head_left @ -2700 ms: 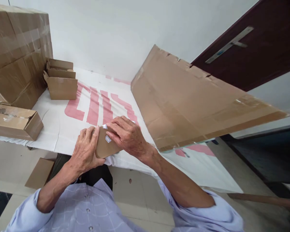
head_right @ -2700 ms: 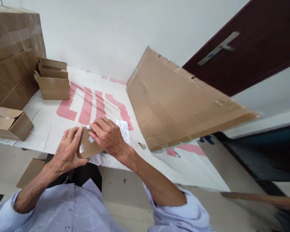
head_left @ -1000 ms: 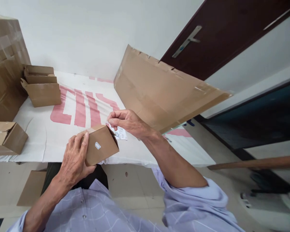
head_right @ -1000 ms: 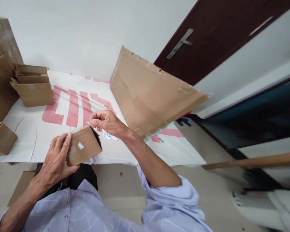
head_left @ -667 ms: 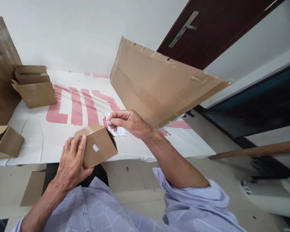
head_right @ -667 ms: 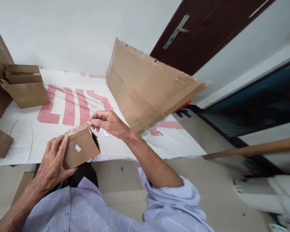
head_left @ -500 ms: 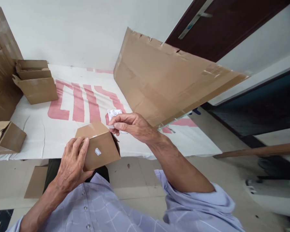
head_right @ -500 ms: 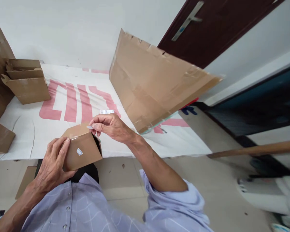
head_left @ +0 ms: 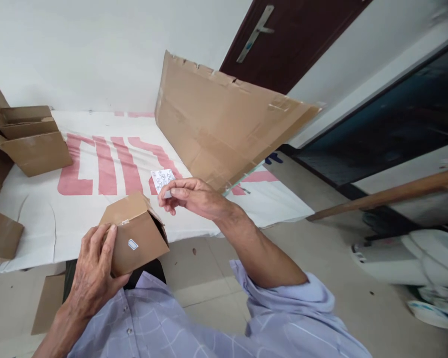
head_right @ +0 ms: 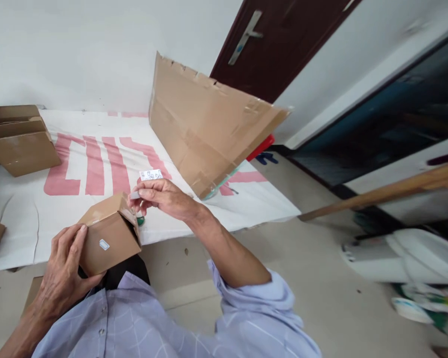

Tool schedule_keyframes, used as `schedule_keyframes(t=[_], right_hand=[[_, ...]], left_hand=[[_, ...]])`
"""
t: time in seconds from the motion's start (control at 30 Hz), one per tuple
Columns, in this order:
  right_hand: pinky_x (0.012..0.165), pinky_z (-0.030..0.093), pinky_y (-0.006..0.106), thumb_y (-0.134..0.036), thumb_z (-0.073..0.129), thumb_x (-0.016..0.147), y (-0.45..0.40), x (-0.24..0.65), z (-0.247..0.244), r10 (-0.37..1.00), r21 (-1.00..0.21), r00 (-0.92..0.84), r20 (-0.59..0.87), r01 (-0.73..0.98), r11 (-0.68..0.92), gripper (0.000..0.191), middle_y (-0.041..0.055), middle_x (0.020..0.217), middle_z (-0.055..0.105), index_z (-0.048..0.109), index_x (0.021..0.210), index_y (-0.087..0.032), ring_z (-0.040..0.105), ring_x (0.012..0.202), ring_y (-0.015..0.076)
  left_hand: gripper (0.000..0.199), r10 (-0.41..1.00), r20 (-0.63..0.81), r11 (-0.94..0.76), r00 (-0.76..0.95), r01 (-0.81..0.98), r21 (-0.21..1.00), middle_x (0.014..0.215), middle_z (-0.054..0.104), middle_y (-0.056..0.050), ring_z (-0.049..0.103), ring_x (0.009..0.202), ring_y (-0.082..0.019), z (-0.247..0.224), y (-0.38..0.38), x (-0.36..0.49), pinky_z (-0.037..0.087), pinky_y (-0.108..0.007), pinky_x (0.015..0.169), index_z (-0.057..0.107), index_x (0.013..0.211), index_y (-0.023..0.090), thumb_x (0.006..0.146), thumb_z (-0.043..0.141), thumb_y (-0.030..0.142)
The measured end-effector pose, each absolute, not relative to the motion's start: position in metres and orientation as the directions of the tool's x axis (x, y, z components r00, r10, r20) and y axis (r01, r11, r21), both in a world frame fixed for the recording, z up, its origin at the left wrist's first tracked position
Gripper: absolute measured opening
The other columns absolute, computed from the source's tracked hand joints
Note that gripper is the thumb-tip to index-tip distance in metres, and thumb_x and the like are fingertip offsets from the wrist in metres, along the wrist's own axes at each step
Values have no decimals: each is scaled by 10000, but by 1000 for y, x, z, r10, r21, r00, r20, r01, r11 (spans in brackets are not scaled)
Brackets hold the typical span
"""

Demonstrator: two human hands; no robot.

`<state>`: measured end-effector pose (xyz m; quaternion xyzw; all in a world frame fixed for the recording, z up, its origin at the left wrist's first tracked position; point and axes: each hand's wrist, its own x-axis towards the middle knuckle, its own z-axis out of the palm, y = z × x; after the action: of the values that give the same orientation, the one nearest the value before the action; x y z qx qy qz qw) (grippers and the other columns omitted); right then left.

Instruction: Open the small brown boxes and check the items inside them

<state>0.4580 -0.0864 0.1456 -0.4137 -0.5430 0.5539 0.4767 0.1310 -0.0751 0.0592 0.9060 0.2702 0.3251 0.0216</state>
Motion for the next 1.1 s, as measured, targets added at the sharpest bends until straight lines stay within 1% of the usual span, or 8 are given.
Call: schedule_keyframes(t=[0.1, 0.17, 0.27, 0.33, 0.43, 0.53, 0.8, 1.1], right_hand=[[702, 570, 314, -588, 824, 865, -78, 499, 124, 988, -988, 97, 116, 115, 105, 414, 76, 947, 781, 777, 953, -186, 671, 761, 163], [696, 548, 306, -566, 784, 861, -71, 531, 100, 947, -948, 274, 167, 308, 78, 391, 62, 910, 768, 771, 953, -186, 650, 749, 161], [692, 510, 303, -486, 622, 931, -61, 570, 56, 883, -784, 422, 206, 612, -109, 322, 35, 822, 724, 731, 910, -184, 620, 722, 165], [744, 500, 305, -372, 541, 961, -56, 584, 28, 865, -651, 453, 217, 727, -218, 261, 49, 861, 734, 704, 889, -181, 630, 774, 173], [841, 476, 309, -226, 515, 965, -51, 591, -6, 870, -554, 450, 203, 785, -277, 204, 99, 1004, 766, 696, 892, -168, 637, 873, 183], [873, 446, 320, -159, 493, 993, -45, 590, -26, 882, -460, 440, 171, 827, -323, 228, 148, 1116, 764, 715, 946, -148, 629, 934, 205], [848, 394, 316, -186, 423, 1111, -24, 587, -39, 920, -230, 382, 84, 906, -355, 316, 200, 1315, 699, 728, 1163, -122, 589, 1146, 260], [791, 363, 330, -178, 397, 1126, -21, 586, -47, 948, -101, 319, 1, 943, -318, 353, 211, 1320, 685, 728, 1214, -95, 581, 1110, 258]], left_hand=[[1112, 521, 581, -841, 626, 494, 222, 1513, 531, -246, 541, 1377, -458, 58, -69, 121, 577, -682, 1074, 159, 1759, 226, 863, 814, 291], [1106, 542, 583, -825, 606, 516, 230, 1509, 523, -255, 550, 1368, -466, 56, -65, 115, 580, -681, 1061, 166, 1762, 219, 878, 819, 354], [1122, 574, 590, -801, 568, 540, 259, 1528, 505, -261, 548, 1374, -482, 53, -60, 111, 571, -694, 1060, 183, 1761, 222, 873, 836, 428], [1144, 568, 592, -804, 571, 538, 253, 1540, 500, -259, 545, 1381, -484, 52, -58, 111, 571, -694, 1061, 178, 1764, 229, 864, 848, 450], [1145, 558, 584, -811, 590, 538, 230, 1544, 505, -258, 548, 1384, -477, 51, -58, 111, 572, -688, 1067, 172, 1767, 232, 867, 848, 444], [1136, 560, 572, -808, 599, 549, 215, 1536, 515, -260, 555, 1374, -479, 51, -57, 111, 576, -695, 1056, 177, 1764, 233, 871, 840, 466], [1103, 565, 562, -803, 604, 561, 204, 1517, 529, -247, 567, 1350, -465, 54, -57, 113, 575, -687, 1059, 210, 1744, 250, 869, 843, 473], [1109, 579, 559, -795, 594, 564, 225, 1532, 522, -239, 559, 1373, -469, 50, -58, 111, 570, -662, 1065, 221, 1748, 247, 857, 842, 471]])
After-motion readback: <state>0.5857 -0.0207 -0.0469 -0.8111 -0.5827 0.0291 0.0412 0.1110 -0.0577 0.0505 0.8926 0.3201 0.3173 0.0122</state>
